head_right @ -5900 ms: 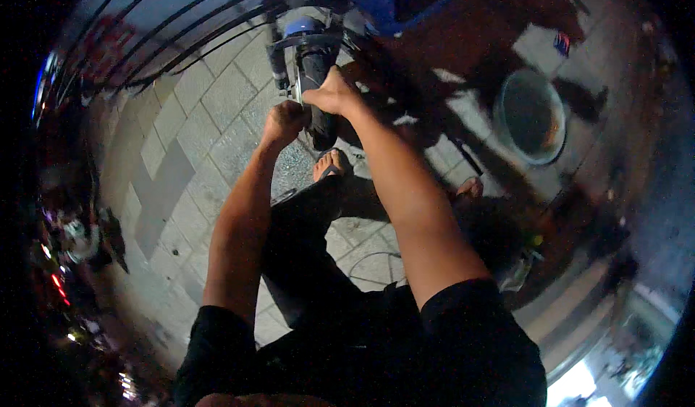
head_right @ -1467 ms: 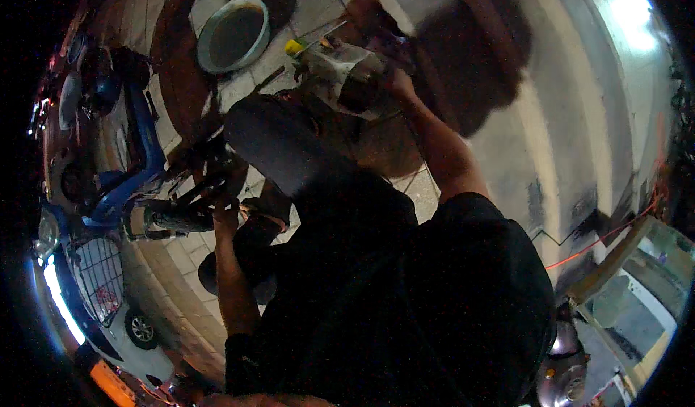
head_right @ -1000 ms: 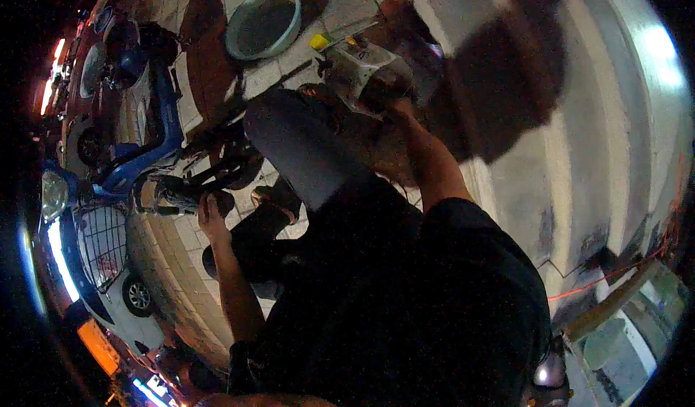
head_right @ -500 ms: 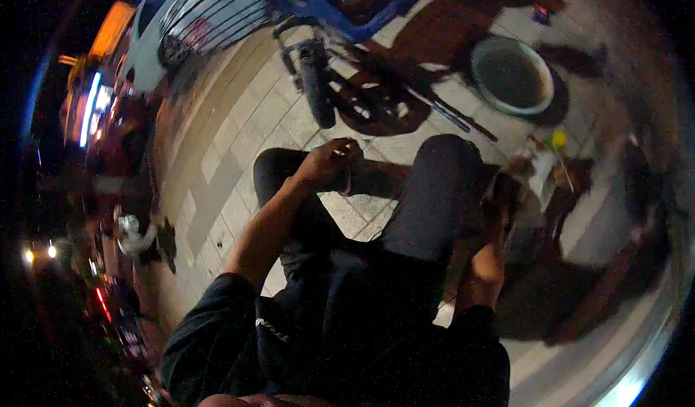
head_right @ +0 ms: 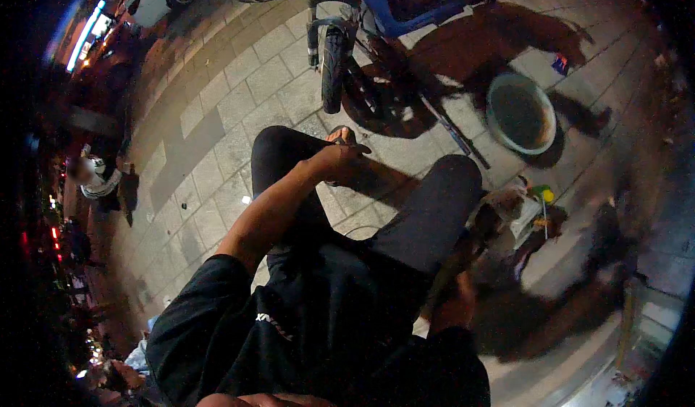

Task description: The person works on a blue electric scooter parked on a sidewalk at night. They use a cordless impact wrench to remove the front wheel, then use a tire lever to pry the tire off the rim. The person manipulates the tire and rim by hand, appearing to remove the inner tube.

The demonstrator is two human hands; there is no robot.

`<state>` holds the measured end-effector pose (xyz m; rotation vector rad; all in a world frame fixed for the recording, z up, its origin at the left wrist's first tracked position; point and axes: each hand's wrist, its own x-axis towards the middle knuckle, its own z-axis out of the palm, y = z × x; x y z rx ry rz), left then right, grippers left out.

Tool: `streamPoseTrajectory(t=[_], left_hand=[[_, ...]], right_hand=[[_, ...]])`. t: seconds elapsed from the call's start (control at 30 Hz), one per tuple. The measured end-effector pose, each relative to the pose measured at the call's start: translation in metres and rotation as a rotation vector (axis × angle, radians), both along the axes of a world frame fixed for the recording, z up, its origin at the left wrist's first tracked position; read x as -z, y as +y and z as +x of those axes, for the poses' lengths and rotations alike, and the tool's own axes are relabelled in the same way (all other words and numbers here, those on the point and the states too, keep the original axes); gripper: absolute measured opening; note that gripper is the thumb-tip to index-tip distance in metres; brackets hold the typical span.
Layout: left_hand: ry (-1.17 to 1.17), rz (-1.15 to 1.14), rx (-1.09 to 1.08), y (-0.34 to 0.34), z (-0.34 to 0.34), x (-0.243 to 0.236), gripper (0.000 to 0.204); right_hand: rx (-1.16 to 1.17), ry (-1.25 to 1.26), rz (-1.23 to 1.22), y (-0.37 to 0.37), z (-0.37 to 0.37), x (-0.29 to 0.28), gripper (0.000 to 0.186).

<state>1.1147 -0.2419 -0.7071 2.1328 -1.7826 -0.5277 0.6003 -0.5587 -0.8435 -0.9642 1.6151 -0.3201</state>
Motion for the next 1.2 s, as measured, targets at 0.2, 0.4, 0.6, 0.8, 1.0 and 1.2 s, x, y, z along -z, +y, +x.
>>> streamPoseTrajectory(t=[0.2,0.4,0.6,0.8,1.0,1.2], left_hand=[[0.101,0.146,-0.070,-0.009,-0.013,-0.017,0.050],[0.284,0.099,-0.149,0.000,-0.037,-0.078,0.055],[0.248,-0.053,-0.176,0.022,-0.027,-0.084,0.054],[0.216,-0.113,-0.204,0.027,-0.027,-0.088,0.052],[0.280,-0.182,-0.301,0.033,-0.017,-0.107,0.053],[0.412,-0.147,-0.297,0.012,0.051,-0.102,0.036]], right_hand=[[-0.029,-0.073,-0.025,-0.015,0.044,-0.017,0.040],[-0.077,-0.263,-0.137,-0.096,0.099,-0.058,0.037],[0.073,-0.563,-0.452,-0.133,0.212,-0.209,0.031],[-0.145,-0.433,-0.718,-0.071,0.336,-0.308,0.038],[-0.462,-0.139,-0.760,-0.045,0.399,-0.254,0.043],[-1.056,0.197,-0.958,0.008,0.427,-0.208,0.055]])
